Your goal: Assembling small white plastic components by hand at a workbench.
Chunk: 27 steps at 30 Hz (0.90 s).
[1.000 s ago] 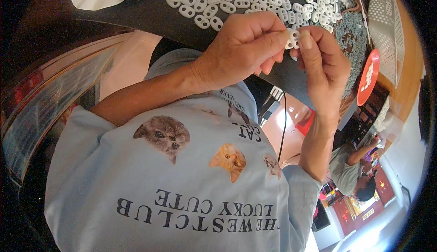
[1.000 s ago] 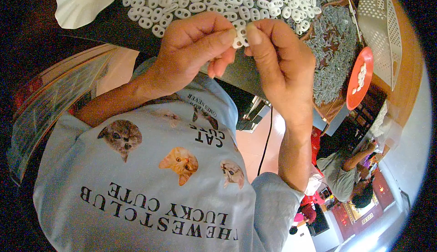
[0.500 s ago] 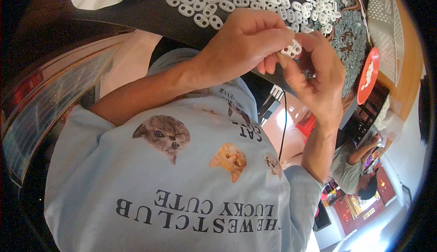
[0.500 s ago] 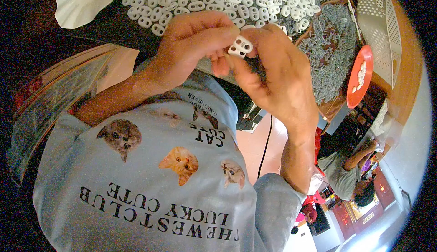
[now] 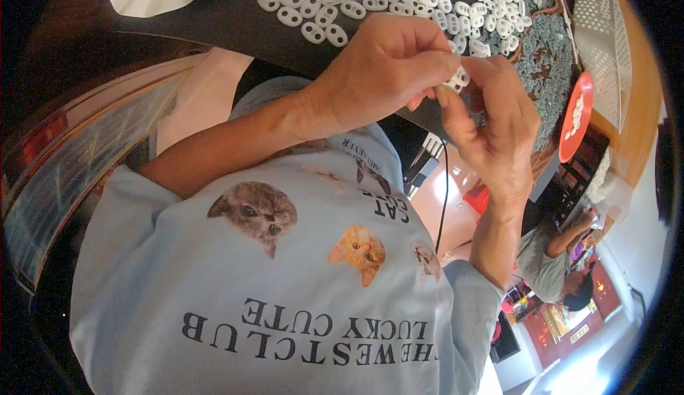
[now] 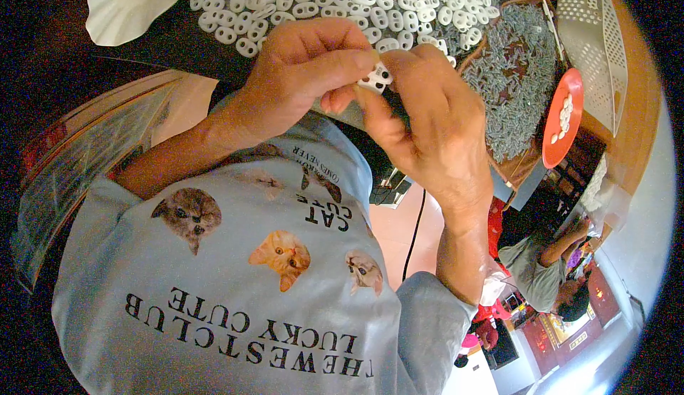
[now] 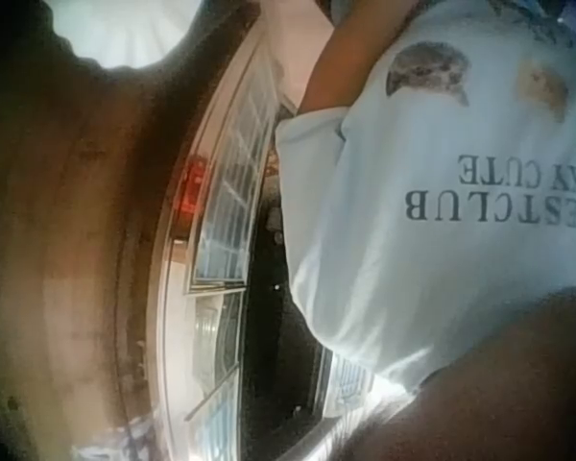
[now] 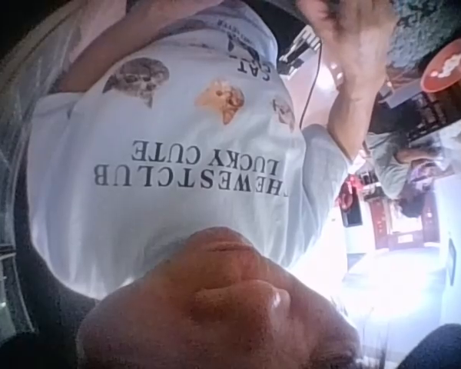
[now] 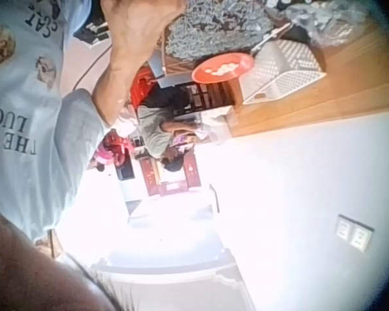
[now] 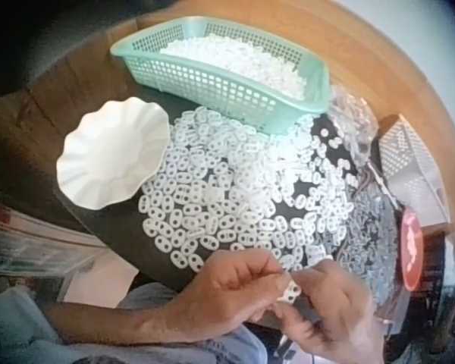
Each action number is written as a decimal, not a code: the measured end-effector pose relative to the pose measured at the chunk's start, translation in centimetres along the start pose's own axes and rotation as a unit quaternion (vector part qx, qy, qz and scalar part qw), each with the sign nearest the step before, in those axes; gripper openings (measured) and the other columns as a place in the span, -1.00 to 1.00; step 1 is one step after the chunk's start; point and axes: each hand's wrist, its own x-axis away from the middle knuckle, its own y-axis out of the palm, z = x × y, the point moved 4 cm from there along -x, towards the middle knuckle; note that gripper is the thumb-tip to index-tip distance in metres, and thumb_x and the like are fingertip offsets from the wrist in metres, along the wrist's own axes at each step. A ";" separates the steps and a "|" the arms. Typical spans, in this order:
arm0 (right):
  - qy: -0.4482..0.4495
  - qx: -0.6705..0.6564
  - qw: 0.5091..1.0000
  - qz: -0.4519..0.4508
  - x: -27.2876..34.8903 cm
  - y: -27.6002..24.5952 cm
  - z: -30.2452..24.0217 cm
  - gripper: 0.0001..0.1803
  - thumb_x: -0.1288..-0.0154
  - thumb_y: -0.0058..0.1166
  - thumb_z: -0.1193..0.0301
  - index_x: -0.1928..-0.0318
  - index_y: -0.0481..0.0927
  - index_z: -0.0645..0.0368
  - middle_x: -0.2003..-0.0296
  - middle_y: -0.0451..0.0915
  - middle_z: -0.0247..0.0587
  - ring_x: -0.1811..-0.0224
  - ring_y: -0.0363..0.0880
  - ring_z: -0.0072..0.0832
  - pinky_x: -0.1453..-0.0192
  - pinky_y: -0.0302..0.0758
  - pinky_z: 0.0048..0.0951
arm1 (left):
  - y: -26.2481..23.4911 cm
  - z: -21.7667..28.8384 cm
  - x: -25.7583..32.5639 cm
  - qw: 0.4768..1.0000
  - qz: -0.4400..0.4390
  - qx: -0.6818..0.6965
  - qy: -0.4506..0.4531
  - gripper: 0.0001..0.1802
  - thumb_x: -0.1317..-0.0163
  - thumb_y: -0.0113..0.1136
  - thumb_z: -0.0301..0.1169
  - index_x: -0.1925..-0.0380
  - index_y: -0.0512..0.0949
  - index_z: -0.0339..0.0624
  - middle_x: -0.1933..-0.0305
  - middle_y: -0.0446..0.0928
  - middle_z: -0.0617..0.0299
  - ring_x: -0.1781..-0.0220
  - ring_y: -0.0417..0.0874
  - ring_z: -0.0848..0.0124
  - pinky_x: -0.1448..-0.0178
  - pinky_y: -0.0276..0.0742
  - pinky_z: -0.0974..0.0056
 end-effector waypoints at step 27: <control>0.010 0.024 1.000 -0.016 0.4 0.0 0.7 -0.68 -0.07 0.27 0.44 0.19 0.49 0.29 0.42 0.45 -0.17 0.53 0.44 -0.44 0.49 0.38 -0.50 | -0.1 -0.4 -0.4 0.998 -0.038 -0.054 -0.024 -0.82 -0.26 0.09 -0.35 0.48 0.49 -0.18 0.65 0.38 0.41 0.65 0.34 0.68 0.59 0.20 0.53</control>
